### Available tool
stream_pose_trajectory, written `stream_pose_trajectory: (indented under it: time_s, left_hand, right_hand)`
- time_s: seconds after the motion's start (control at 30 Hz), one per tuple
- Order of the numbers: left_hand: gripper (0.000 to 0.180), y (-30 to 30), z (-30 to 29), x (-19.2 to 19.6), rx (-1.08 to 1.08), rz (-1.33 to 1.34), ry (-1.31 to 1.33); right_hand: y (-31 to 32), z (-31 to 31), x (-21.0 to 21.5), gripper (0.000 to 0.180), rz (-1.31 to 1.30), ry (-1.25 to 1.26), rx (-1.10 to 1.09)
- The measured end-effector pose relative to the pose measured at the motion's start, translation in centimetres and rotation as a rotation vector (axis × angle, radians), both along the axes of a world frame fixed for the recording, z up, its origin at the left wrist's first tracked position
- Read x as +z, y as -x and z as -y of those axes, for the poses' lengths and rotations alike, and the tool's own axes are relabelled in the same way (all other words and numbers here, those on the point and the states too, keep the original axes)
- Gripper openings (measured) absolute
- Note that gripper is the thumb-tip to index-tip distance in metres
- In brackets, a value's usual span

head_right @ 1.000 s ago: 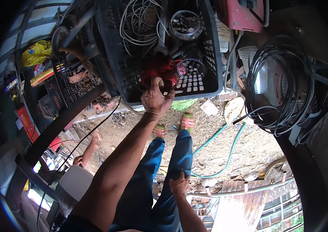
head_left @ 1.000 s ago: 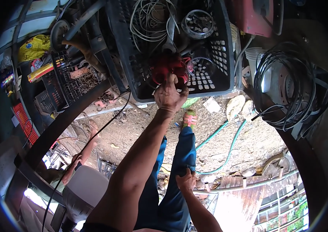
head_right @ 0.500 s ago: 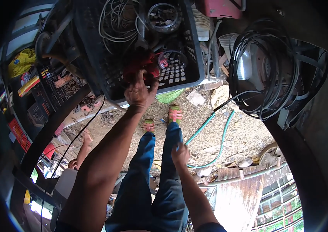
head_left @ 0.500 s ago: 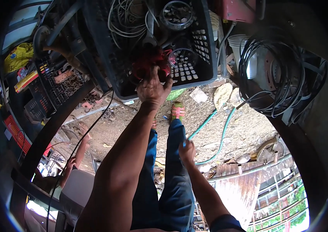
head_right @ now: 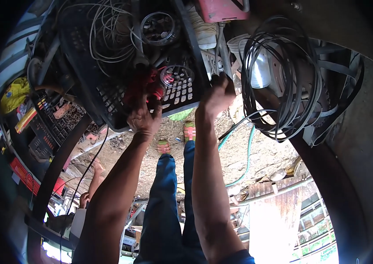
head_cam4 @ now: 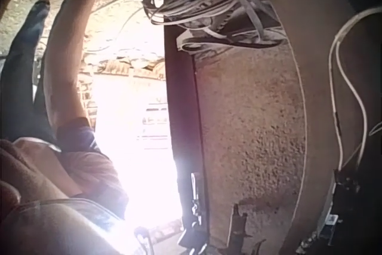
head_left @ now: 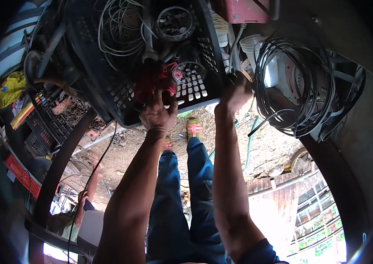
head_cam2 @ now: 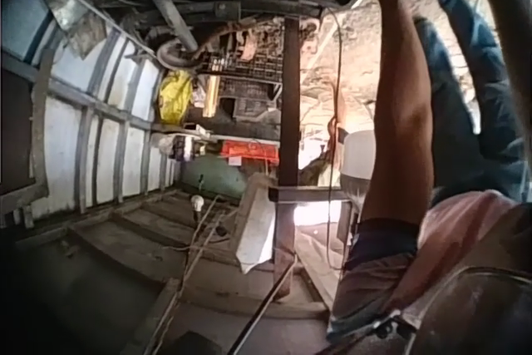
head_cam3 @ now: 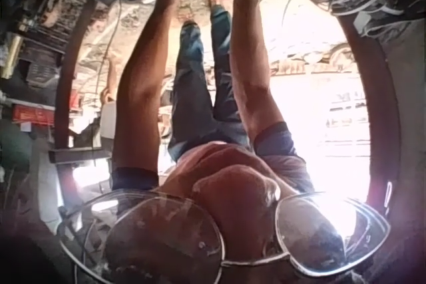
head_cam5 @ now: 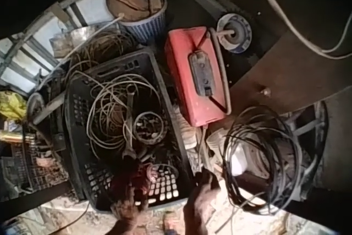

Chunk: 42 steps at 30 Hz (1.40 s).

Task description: Picking up and organizing metal pipes and scraps from a storage container.

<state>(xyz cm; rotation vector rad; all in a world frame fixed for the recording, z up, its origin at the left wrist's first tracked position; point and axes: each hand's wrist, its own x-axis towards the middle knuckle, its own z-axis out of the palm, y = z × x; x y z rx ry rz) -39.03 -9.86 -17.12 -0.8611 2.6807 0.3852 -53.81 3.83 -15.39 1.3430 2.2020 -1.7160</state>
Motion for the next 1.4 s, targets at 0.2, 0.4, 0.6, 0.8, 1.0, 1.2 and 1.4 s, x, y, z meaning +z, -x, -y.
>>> stream_pose_trajectory:
  time_s: [0.2,0.4,0.6,0.8,1.0,1.2,1.4]
  left_hand:
    - [0.051,0.5,-0.9,-0.7,0.039,0.022,-0.078]
    - [0.041,1.2,-1.6,-0.4,-0.012,-0.082,-0.047]
    - [0.037,1.2,-2.0,-0.4,0.007,-0.026,-0.040]
    - [0.039,1.5,-2.1,0.2,0.014,0.003,-0.008]
    - [0.039,1.1,-1.8,-0.5,0.017,0.025,-0.034]
    - [0.040,1.8,-1.8,0.3,0.055,0.038,-0.087]
    - [0.041,1.9,-2.0,-0.1,0.055,-0.059,-0.110]
  right_hand:
    - [3.0,-1.5,-3.7,0.082,0.362,-0.499,0.878]
    - [4.1,-1.5,-2.1,0.088,0.390,-0.400,0.848]
    - [3.7,-2.5,-2.1,0.055,0.122,-0.377,1.038]
    - [3.8,-2.5,-2.6,0.044,0.322,-0.384,1.086]
    - [3.9,-1.9,-1.2,0.038,0.241,-0.462,1.023]
    - [4.3,-2.2,-1.9,0.049,0.423,-0.459,1.169]
    - [3.7,-4.7,-8.9,0.047,0.116,-0.442,1.280]
